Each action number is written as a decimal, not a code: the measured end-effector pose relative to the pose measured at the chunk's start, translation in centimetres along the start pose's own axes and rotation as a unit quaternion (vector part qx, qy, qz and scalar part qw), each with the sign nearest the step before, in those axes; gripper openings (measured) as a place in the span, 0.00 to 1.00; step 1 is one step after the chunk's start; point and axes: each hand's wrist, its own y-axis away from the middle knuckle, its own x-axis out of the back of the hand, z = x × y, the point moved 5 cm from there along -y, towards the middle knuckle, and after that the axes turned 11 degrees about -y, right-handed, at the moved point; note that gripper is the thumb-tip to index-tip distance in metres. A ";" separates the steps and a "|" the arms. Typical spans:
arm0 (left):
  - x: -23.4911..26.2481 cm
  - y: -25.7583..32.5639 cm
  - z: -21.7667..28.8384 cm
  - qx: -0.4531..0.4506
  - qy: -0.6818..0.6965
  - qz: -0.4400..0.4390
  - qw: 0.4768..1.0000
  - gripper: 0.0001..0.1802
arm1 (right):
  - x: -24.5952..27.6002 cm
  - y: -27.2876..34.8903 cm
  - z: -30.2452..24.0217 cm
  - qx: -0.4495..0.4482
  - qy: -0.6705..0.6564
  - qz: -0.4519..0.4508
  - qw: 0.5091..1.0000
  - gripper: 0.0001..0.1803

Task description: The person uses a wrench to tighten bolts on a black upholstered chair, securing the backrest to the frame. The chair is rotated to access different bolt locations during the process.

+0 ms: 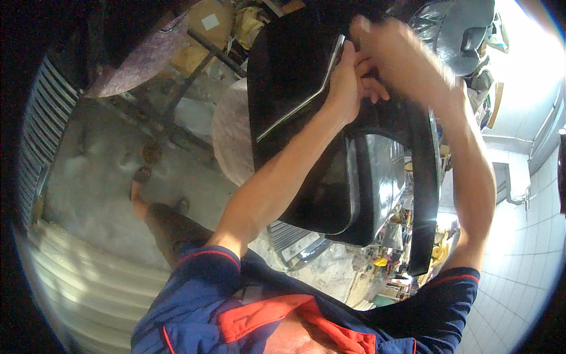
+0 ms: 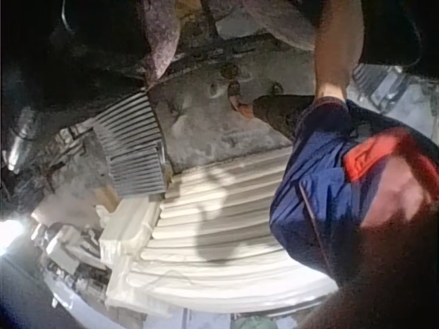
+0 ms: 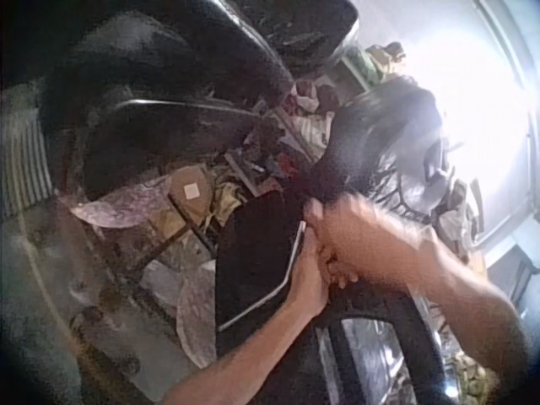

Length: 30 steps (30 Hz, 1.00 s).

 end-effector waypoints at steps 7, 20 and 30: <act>-2.7 0.3 -1.5 0.022 0.025 -0.065 0.997 0.53 | 1.8 5.7 -0.4 -0.007 -0.096 0.173 0.980 0.10; -3.9 0.2 -2.0 0.057 -0.006 -0.106 0.993 0.55 | -5.1 -7.3 15.3 -0.041 0.184 -0.334 0.924 0.07; -1.4 0.1 -1.7 0.047 0.033 -0.019 0.998 0.57 | -1.2 7.2 -4.6 0.096 0.024 0.121 0.988 0.13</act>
